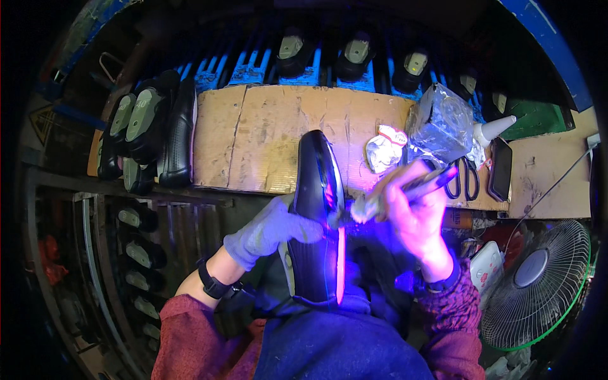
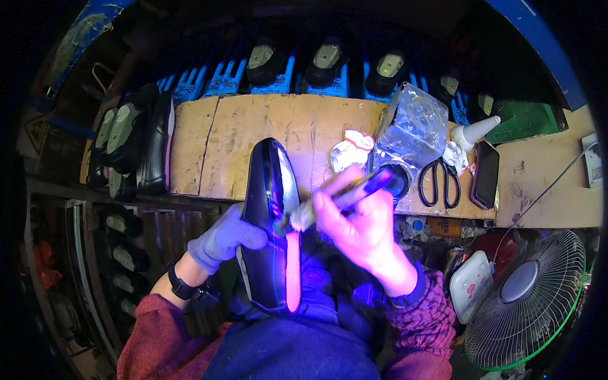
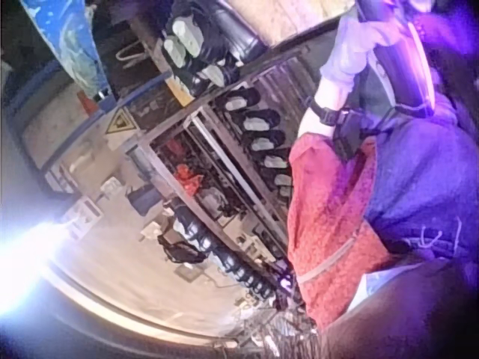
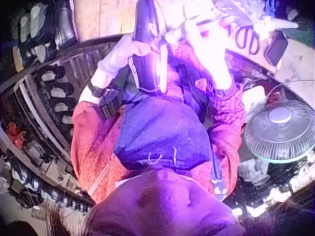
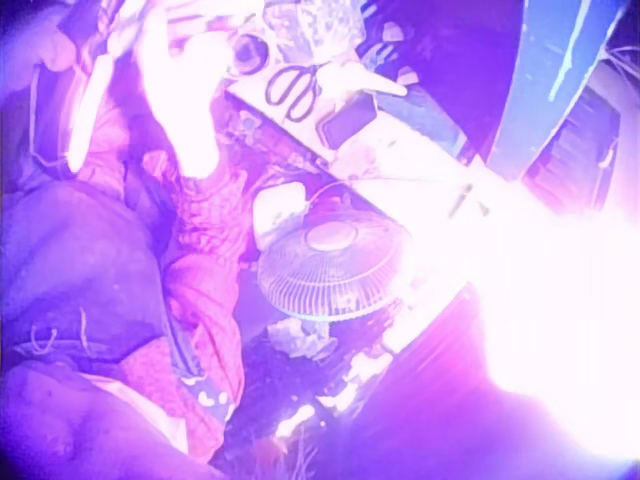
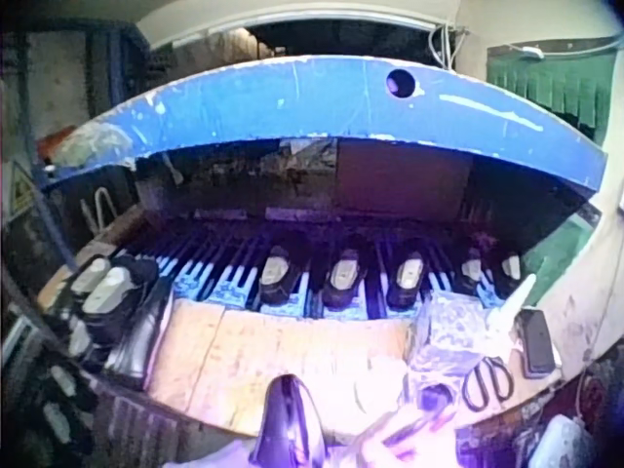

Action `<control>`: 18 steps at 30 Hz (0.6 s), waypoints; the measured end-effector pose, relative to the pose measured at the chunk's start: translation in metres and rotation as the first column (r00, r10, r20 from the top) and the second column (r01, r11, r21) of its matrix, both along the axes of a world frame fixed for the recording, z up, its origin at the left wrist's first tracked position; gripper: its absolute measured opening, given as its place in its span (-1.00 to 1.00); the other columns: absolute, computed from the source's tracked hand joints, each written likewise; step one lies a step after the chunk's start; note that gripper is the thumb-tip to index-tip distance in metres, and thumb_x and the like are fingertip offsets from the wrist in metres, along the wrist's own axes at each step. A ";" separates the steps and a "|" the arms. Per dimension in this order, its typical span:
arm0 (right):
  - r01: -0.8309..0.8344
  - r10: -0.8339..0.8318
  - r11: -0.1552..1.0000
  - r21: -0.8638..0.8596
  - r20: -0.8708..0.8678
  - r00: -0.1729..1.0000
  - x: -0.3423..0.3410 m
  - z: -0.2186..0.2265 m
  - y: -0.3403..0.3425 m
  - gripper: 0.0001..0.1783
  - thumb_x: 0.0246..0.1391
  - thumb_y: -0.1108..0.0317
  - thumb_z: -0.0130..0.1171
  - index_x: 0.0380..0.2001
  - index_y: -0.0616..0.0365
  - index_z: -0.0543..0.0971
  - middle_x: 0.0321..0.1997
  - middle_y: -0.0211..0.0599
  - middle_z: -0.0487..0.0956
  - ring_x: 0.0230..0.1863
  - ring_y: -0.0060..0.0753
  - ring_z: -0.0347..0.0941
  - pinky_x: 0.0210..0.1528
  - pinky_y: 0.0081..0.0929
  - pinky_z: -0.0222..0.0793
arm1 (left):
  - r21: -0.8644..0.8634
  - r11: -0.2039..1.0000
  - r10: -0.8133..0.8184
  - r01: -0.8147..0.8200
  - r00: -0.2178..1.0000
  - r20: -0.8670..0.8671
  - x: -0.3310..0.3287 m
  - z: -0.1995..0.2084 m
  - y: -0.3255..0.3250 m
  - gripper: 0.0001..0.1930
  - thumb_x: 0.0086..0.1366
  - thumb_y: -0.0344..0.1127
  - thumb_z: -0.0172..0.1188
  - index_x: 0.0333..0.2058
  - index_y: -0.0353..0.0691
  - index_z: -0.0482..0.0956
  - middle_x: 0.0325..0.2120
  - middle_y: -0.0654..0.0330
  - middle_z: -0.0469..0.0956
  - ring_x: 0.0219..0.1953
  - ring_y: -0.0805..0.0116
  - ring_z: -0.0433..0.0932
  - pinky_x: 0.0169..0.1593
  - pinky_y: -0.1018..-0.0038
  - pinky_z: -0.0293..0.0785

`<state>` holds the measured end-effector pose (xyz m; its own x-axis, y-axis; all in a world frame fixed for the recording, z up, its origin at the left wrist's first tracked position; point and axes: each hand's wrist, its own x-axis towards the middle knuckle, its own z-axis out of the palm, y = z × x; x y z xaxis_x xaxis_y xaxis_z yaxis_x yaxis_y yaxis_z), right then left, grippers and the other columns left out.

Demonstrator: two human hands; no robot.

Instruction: Apply adhesive to the edge of shoe soles using a brush and organize finished components onto a drying rack.

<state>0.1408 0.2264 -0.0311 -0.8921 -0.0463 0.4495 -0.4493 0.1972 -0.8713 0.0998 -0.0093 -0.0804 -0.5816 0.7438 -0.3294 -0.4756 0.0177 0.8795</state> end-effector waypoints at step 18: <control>0.652 -0.670 0.742 0.155 0.124 0.732 0.027 -0.039 0.095 -0.87 0.18 0.42 0.06 -0.44 0.22 0.42 -0.57 -0.37 0.50 -0.56 -0.63 0.43 -0.51 -0.65 0.34 | 0.214 0.768 0.306 -0.604 0.639 0.706 0.056 -0.023 0.027 -0.43 0.35 0.11 -0.12 0.15 -0.18 0.30 0.01 0.17 0.46 0.02 0.32 0.47 0.16 0.37 0.33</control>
